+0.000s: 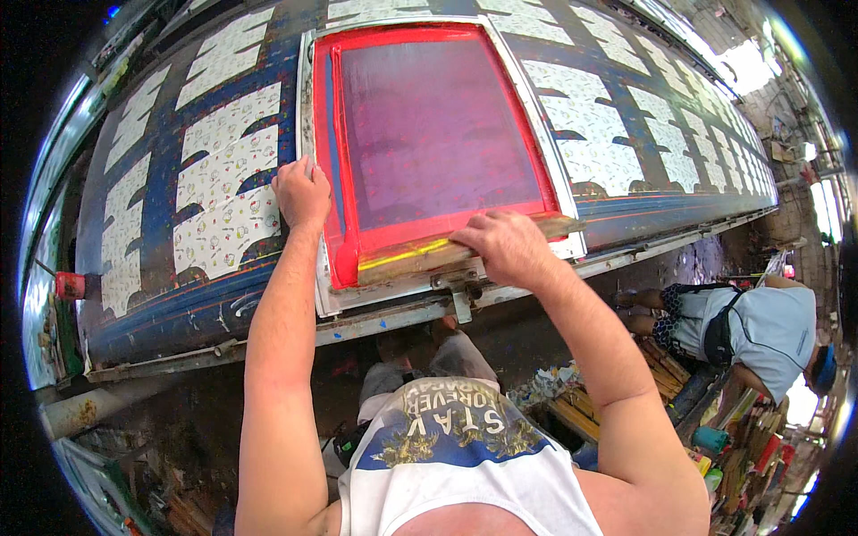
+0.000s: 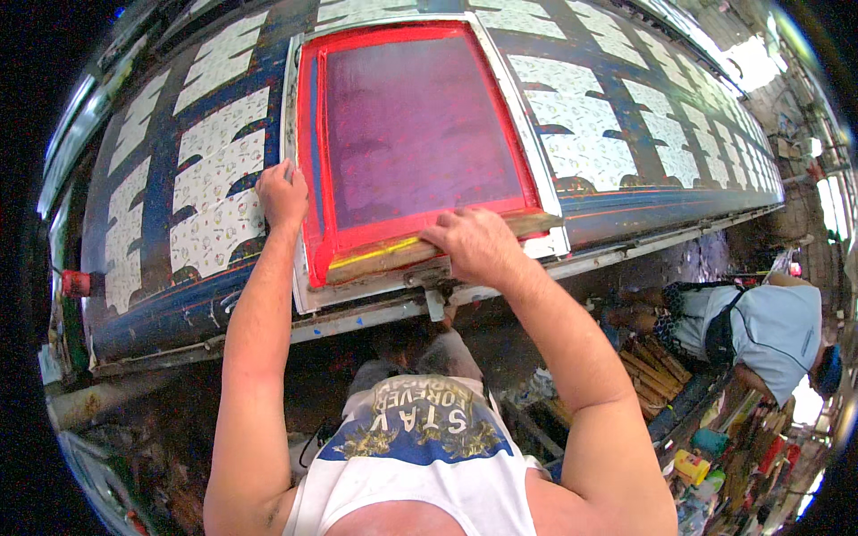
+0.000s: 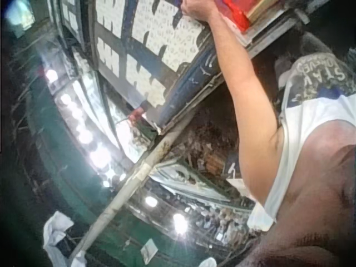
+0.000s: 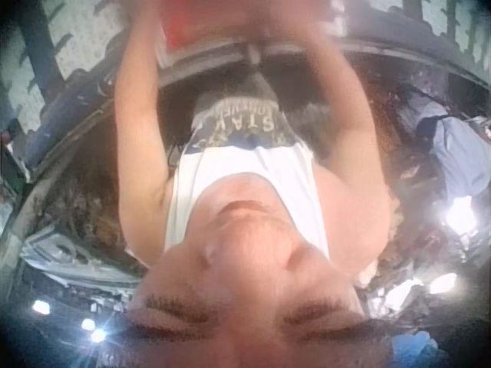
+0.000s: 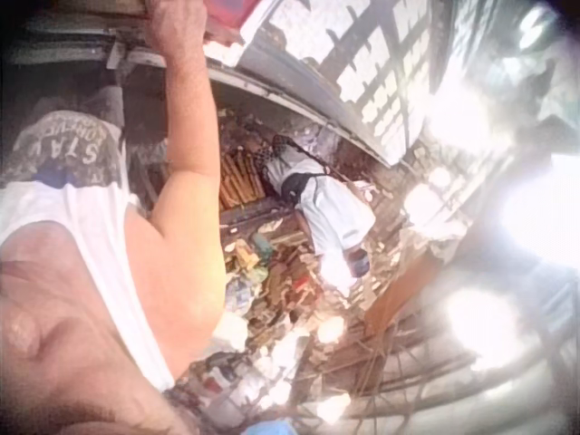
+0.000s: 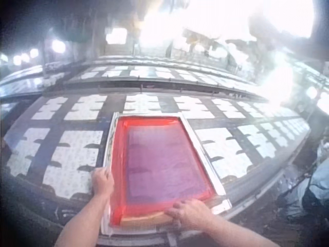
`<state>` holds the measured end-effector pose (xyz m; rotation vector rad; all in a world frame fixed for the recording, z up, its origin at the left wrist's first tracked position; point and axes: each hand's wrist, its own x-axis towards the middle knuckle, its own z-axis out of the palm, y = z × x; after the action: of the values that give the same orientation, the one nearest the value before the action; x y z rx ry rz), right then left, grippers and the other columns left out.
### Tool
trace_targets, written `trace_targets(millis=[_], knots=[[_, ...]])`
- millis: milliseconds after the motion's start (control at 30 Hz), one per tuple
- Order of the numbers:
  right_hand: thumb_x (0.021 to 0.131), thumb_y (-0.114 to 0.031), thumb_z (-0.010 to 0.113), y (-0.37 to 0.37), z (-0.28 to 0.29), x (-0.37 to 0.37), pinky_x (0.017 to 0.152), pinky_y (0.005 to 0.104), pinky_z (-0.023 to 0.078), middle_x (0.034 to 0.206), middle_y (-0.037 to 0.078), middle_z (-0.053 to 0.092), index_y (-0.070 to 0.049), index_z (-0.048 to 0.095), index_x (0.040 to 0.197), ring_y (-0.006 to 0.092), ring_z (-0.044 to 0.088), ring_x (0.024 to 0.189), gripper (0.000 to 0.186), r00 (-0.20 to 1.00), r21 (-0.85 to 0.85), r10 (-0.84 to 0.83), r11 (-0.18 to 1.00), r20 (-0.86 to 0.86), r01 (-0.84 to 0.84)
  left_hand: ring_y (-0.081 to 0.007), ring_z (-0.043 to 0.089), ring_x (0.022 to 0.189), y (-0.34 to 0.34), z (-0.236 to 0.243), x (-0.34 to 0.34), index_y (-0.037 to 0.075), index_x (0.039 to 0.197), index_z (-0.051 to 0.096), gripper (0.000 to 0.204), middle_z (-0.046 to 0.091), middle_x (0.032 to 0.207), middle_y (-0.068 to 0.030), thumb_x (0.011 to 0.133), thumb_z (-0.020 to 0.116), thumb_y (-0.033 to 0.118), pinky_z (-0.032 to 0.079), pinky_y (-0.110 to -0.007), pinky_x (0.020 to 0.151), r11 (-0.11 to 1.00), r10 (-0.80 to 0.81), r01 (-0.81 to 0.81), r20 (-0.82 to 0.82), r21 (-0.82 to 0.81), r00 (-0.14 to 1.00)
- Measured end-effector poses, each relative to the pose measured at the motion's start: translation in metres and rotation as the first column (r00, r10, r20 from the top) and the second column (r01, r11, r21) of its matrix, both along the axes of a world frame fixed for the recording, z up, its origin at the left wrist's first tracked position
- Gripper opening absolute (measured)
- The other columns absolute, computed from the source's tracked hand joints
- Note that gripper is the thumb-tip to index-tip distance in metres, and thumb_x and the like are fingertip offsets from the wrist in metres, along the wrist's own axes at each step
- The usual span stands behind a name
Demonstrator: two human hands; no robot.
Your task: The person pours red ink into a screen printing frame and uses a squeegee to spread the ink evenly across the mesh. The person repeatedly pulls the squeegee across the screen to ensure uniform coverage.
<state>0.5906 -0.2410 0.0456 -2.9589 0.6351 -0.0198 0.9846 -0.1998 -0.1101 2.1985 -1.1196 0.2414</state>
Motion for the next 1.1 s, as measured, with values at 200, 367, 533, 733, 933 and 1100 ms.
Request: trace_targets(millis=[200,367,533,733,933,1100], knots=[[0.082,-0.009,0.080,0.018,-0.011,-0.025,0.110,0.0499,0.053,0.129,0.013,0.070,-0.012,0.075,0.138,0.0363,0.065,0.126,0.056,0.998,0.091,0.065,0.994,-0.013,-0.064,-0.0347,0.069,0.126,0.000,0.000,-0.001,0.004,0.131,0.081,0.047,0.077,0.126,-0.0172,0.089,0.081,0.024,0.045,-0.049,0.120,1.000,0.012,-0.012,0.059,0.004,0.998],[0.077,-0.013,0.084,0.005,-0.013,-0.050,0.111,0.0507,0.054,0.137,0.014,0.067,-0.011,0.072,0.142,0.0383,0.065,0.129,0.066,0.980,0.191,0.186,0.962,0.069,-0.196,-0.0365,0.071,0.124,-0.001,-0.009,0.007,0.005,0.129,0.082,0.047,0.078,0.126,-0.0184,0.085,0.082,0.020,0.050,-0.050,0.116,0.999,0.032,-0.031,0.044,-0.009,0.999],[0.084,-0.017,0.085,-0.045,-0.026,-0.106,0.115,0.0531,0.053,0.143,0.019,0.071,-0.007,0.072,0.142,0.0406,0.066,0.135,0.059,0.909,0.412,0.037,0.884,0.414,-0.223,-0.0376,0.073,0.120,0.001,-0.012,0.015,0.010,0.130,0.084,0.046,0.079,0.123,-0.0186,0.085,0.085,0.021,0.055,-0.049,0.110,0.999,0.033,-0.033,-0.007,-0.024,0.999],[0.089,-0.009,0.083,-0.135,-0.063,-0.156,0.114,0.0524,0.055,0.139,0.024,0.074,-0.002,0.072,0.139,0.0436,0.068,0.128,0.051,0.690,0.227,-0.551,0.830,0.469,0.509,-0.0389,0.076,0.120,0.003,-0.011,0.013,0.007,0.131,0.082,0.048,0.080,0.126,-0.0199,0.084,0.085,0.016,0.058,-0.048,0.109,0.996,0.088,-0.088,-0.067,-0.003,0.994],[0.086,-0.020,0.093,-0.149,-0.078,-0.150,0.108,0.0527,0.057,0.131,0.019,0.075,-0.006,0.072,0.140,0.0417,0.069,0.125,0.060,0.660,0.334,-0.692,0.721,0.292,0.608,-0.0375,0.075,0.120,0.004,-0.008,0.016,0.006,0.132,0.082,0.049,0.080,0.126,-0.0183,0.083,0.085,0.013,0.057,-0.048,0.110,0.999,0.045,-0.046,-0.080,-0.009,0.996],[0.083,-0.018,0.093,-0.144,-0.078,-0.132,0.102,0.0496,0.058,0.120,0.016,0.075,-0.011,0.075,0.139,0.0386,0.071,0.117,0.060,0.608,0.252,-0.735,0.676,0.300,0.693,-0.0358,0.073,0.121,0.005,-0.003,0.012,0.007,0.132,0.082,0.049,0.078,0.124,-0.0162,0.082,0.084,0.011,0.055,-0.048,0.111,0.999,0.051,-0.050,-0.111,0.013,0.992]])
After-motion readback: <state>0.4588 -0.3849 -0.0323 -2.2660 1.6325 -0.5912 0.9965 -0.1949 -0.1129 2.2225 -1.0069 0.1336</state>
